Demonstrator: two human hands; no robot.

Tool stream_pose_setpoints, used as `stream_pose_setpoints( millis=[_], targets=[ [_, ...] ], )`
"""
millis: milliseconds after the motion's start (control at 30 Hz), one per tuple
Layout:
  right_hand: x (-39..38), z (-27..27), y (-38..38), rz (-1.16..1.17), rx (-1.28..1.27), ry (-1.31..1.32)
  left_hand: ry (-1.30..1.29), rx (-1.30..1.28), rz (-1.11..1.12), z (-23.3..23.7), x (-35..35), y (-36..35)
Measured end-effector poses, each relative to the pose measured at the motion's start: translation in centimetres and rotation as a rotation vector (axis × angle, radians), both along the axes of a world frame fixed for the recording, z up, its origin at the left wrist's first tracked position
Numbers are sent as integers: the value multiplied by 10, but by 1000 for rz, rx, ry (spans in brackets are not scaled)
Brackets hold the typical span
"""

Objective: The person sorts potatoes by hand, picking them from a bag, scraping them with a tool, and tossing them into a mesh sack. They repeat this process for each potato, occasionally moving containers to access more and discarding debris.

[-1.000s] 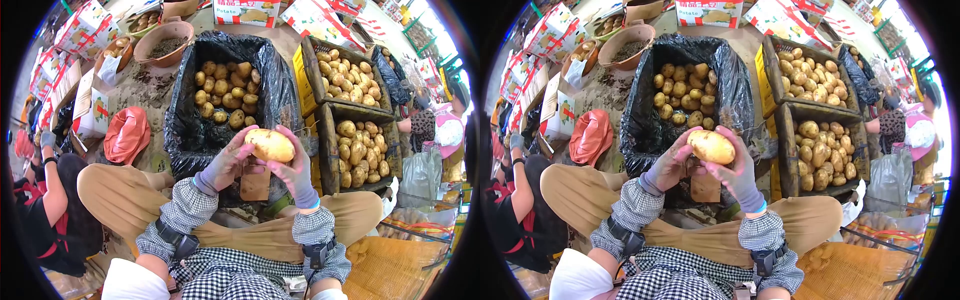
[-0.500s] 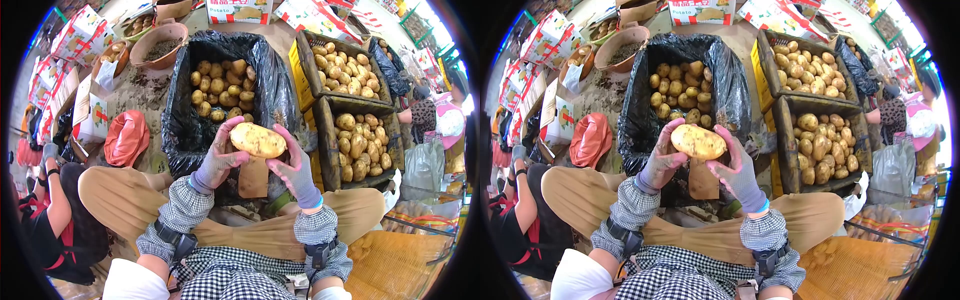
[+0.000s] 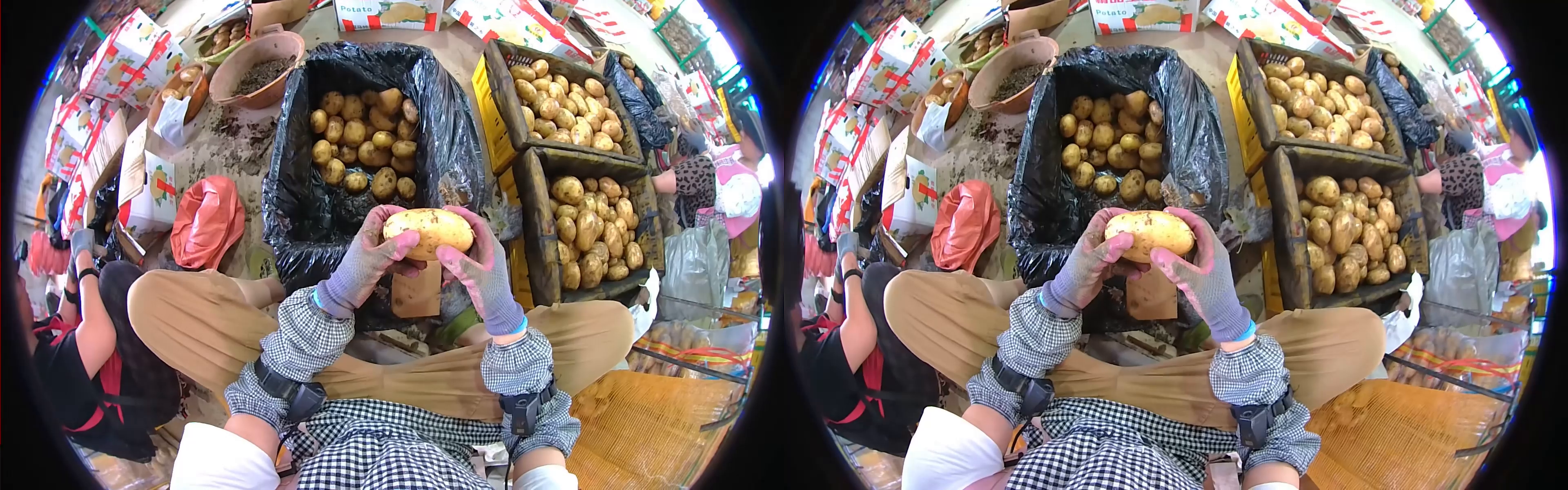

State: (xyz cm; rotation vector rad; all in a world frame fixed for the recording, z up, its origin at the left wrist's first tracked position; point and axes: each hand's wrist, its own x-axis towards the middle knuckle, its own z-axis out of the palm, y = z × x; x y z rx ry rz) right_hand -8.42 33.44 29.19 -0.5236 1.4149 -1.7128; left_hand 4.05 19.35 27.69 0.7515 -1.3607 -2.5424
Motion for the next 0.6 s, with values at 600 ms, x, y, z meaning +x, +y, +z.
stream_pose_setpoints(
  millis=[600],
  targets=[
    [3,-10,5,-56,95,-55,-107,-95,0,-7,-2,9]
  ],
)
